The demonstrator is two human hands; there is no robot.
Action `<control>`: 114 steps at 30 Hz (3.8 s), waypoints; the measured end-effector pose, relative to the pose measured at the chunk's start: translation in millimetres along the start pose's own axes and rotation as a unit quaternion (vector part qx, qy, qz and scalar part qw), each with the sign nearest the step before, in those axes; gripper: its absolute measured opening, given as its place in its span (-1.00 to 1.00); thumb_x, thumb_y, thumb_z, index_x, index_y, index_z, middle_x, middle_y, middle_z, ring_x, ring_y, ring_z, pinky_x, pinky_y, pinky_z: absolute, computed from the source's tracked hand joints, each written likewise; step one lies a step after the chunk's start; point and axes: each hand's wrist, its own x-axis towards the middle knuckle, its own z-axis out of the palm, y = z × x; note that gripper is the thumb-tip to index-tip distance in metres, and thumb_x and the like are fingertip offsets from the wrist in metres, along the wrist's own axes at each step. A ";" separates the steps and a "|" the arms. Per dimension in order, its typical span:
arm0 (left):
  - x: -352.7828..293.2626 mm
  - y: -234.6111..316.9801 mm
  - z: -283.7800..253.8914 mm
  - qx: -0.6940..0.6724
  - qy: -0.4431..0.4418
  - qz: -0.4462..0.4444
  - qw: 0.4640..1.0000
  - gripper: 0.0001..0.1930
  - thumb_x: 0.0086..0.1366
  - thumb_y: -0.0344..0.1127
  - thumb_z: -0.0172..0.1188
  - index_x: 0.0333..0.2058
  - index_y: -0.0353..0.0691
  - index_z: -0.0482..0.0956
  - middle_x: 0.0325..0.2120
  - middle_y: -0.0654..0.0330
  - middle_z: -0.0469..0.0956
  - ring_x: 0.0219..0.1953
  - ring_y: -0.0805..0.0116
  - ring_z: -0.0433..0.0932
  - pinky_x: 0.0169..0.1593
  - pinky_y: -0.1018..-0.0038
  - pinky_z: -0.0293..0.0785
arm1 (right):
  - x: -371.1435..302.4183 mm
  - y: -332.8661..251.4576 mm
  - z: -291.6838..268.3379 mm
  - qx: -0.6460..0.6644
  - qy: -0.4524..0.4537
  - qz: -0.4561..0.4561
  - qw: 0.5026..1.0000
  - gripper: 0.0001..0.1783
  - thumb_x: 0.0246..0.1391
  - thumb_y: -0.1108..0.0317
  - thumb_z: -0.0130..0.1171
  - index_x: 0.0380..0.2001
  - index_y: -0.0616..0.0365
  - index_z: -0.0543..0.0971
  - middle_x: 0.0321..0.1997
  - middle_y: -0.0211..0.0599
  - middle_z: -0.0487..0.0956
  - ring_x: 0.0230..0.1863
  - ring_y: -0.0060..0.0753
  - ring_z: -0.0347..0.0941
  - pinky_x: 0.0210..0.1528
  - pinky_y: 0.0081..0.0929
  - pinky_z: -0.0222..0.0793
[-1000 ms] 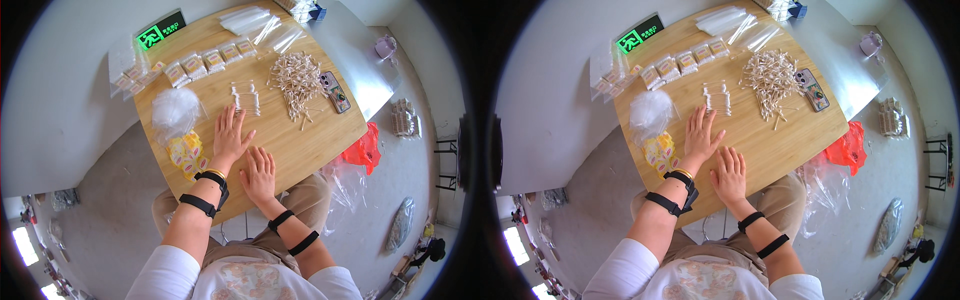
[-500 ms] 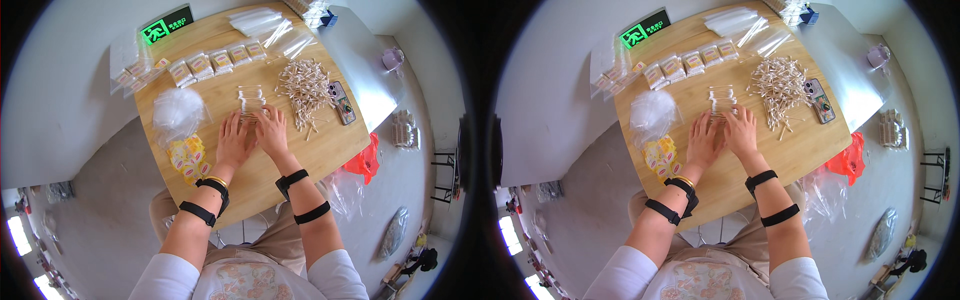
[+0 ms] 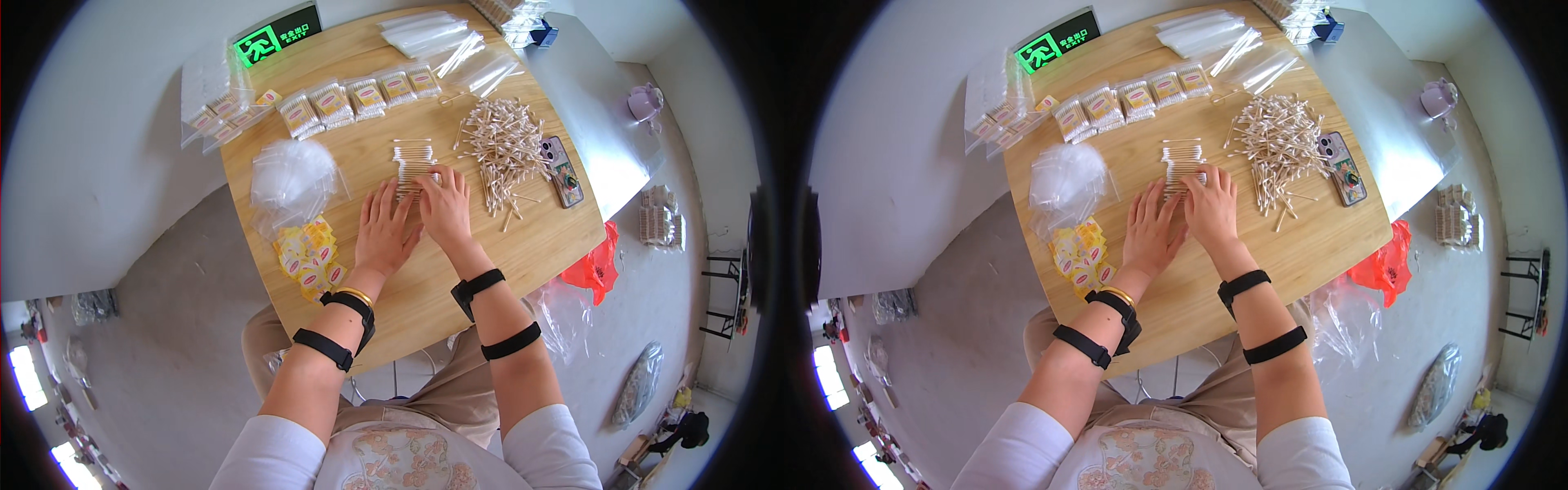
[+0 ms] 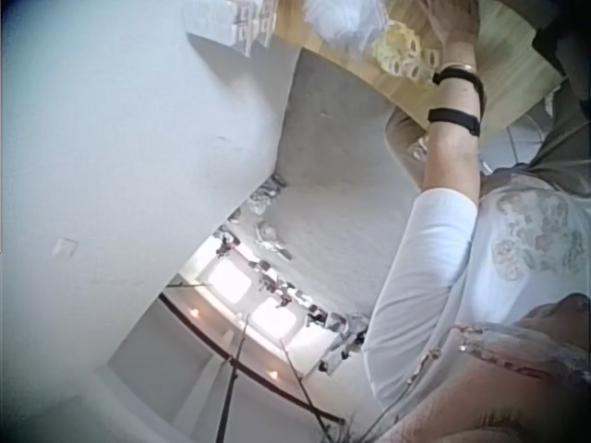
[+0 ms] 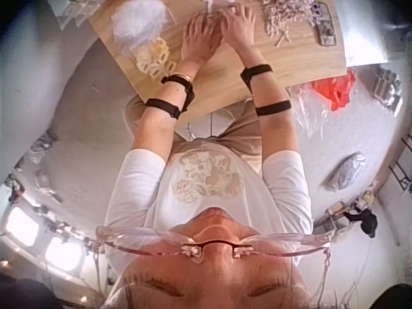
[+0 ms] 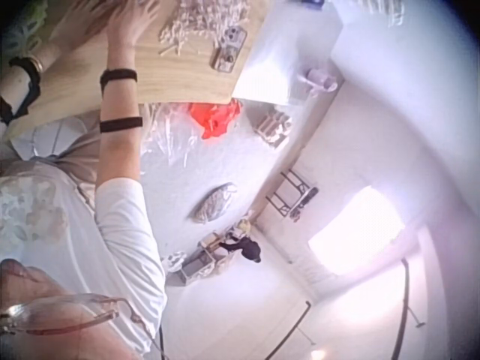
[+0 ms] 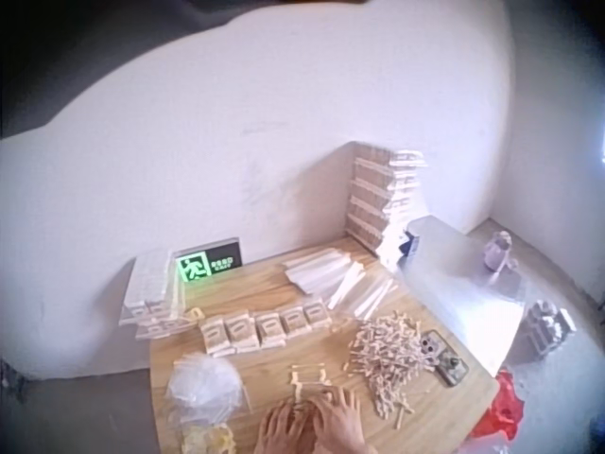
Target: Organizing and packing loose cotton swabs into small plastic bags.
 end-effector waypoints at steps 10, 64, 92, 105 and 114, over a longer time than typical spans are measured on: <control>-0.8 0.5 -0.8 0.002 0.001 -0.007 1.000 -0.37 0.35 0.06 0.09 0.30 -0.08 0.27 0.39 0.00 0.08 0.47 0.04 0.00 0.48 0.08 -0.14 | 6.4 0.3 -1.3 0.006 0.001 0.006 1.000 -0.75 0.01 0.46 0.17 -0.20 -0.04 0.62 0.03 -0.31 0.44 0.13 -0.06 0.32 0.09 -0.09 0.25; -0.5 -5.6 3.2 0.017 0.007 0.019 1.000 -0.35 0.39 0.06 0.02 0.30 -0.24 0.25 0.36 -0.01 0.17 0.43 0.00 0.08 0.47 0.04 -0.09 | -60.2 12.6 -23.9 0.126 -0.025 0.069 0.989 -0.45 0.15 0.38 0.10 0.24 0.19 0.39 0.34 -0.01 0.32 0.39 0.09 0.16 0.43 -0.05 0.02; -32.4 -18.4 -67.2 -0.100 0.005 -0.037 0.994 -0.21 0.50 0.19 -0.34 0.41 -0.40 -0.03 0.45 -0.08 0.00 0.51 0.02 -0.10 0.49 0.03 -0.38 | -56.3 -6.7 5.4 -0.108 -0.111 -0.030 0.987 -0.03 0.22 -0.27 -0.04 0.45 0.22 0.07 0.55 0.17 -0.08 0.59 0.09 -0.27 0.58 -0.08 -0.38; -281.3 -16.5 -126.6 -0.096 -0.012 -0.233 0.968 -0.37 0.54 -0.04 -0.33 0.42 -0.32 0.02 0.44 -0.03 0.03 0.50 0.04 -0.08 0.48 0.02 -0.37 | -105.0 -44.6 7.3 -0.107 -0.156 -0.150 0.970 -0.06 0.23 -0.28 -0.05 0.44 0.17 0.10 0.56 0.13 -0.09 0.60 0.01 -0.29 0.58 -0.09 -0.38; -298.1 -67.3 -80.7 -0.128 0.080 -0.402 0.903 -0.46 0.53 0.05 -0.24 0.18 -0.29 0.36 0.25 -0.15 0.27 0.29 -0.10 0.24 0.30 0.15 0.16 | -195.5 -124.2 2.0 -0.053 -0.215 -0.193 0.956 -0.05 0.22 -0.27 -0.05 0.45 0.17 0.08 0.57 0.11 -0.11 0.60 0.00 -0.30 0.58 -0.10 -0.40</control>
